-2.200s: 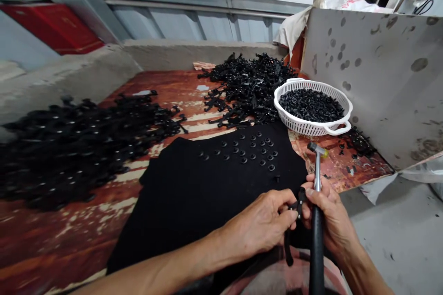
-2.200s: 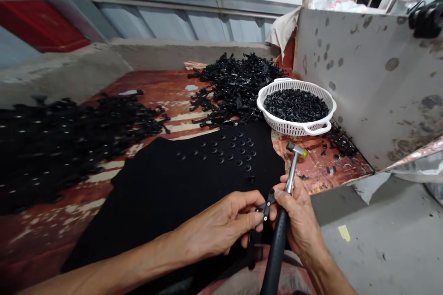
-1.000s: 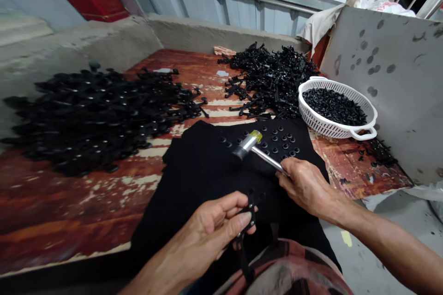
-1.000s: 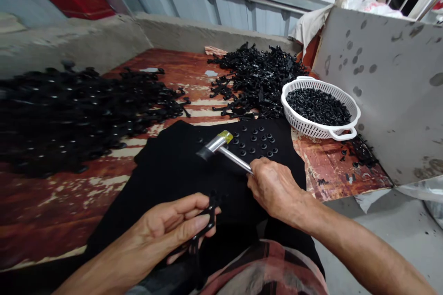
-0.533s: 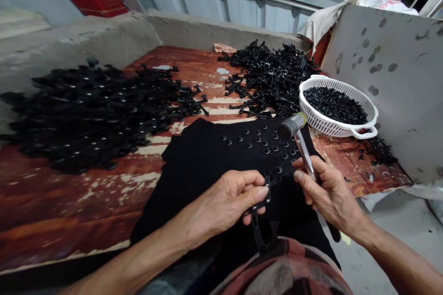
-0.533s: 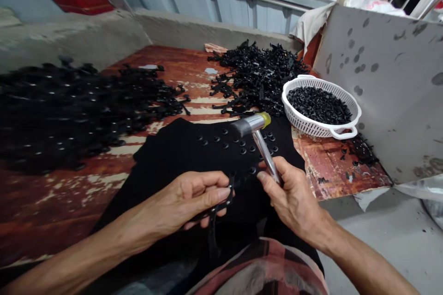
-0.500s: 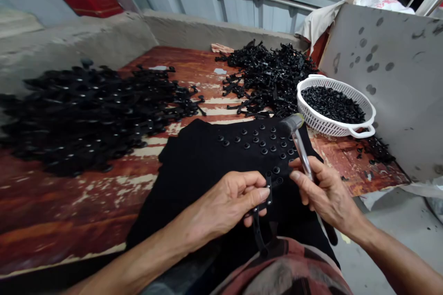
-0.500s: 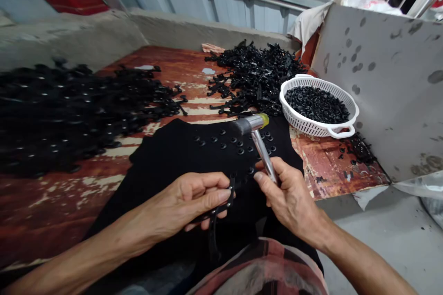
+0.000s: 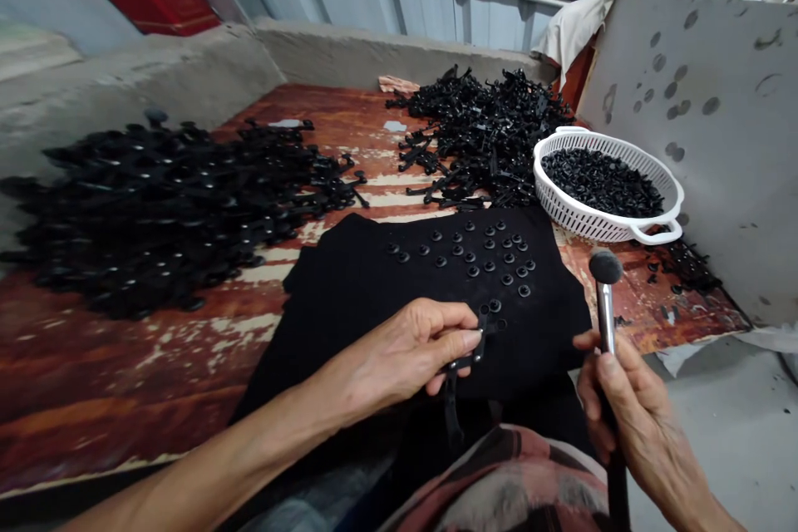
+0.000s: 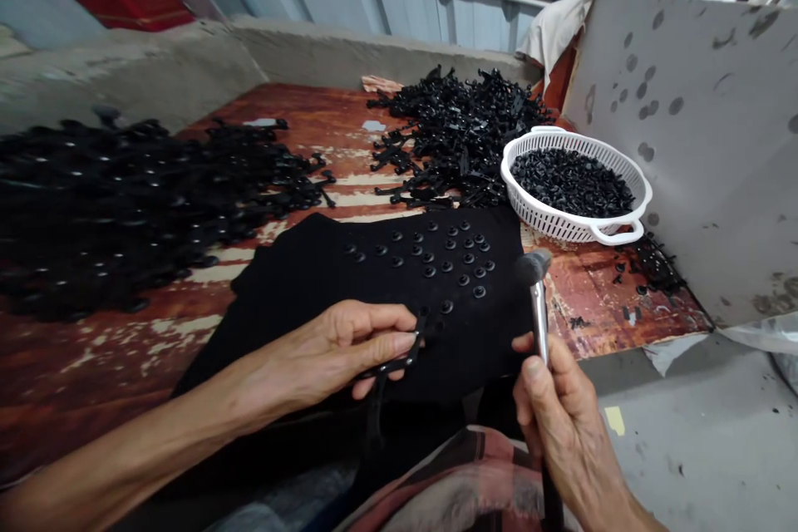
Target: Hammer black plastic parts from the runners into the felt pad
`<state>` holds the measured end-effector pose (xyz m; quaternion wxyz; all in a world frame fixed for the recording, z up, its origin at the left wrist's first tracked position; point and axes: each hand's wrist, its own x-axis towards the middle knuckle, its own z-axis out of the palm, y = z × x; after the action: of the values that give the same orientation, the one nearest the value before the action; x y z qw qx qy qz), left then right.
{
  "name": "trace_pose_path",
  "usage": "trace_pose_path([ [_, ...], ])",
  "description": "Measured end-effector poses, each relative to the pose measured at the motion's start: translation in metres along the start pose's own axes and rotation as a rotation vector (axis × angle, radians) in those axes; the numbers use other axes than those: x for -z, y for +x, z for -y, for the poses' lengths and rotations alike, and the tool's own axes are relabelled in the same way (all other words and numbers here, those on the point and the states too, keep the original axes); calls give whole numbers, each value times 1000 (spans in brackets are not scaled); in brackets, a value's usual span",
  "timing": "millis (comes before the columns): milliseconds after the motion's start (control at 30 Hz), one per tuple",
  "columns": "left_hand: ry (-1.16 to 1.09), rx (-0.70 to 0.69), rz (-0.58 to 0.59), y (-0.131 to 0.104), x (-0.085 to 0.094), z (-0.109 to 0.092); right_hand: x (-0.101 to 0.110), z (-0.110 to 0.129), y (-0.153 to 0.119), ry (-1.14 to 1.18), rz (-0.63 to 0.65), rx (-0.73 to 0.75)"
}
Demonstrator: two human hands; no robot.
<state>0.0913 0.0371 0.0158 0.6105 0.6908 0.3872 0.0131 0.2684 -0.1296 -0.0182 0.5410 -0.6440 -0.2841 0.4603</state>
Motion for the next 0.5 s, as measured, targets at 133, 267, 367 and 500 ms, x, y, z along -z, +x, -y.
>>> trace_pose_path([
  [133, 42, -24, -10, 8, 0, 2, 12, -16, -11, 59, -51, -84],
  [267, 18, -24, -36, 13, -1, 1, 20, -28, -17, 78, -65, -155],
  [367, -10, -19, -36, 14, -2, 1, 21, -34, -20, 89, -78, -175],
  [500, -38, -7, -41, 15, -1, 0, 19, -39, -25, 66, -61, -205],
])
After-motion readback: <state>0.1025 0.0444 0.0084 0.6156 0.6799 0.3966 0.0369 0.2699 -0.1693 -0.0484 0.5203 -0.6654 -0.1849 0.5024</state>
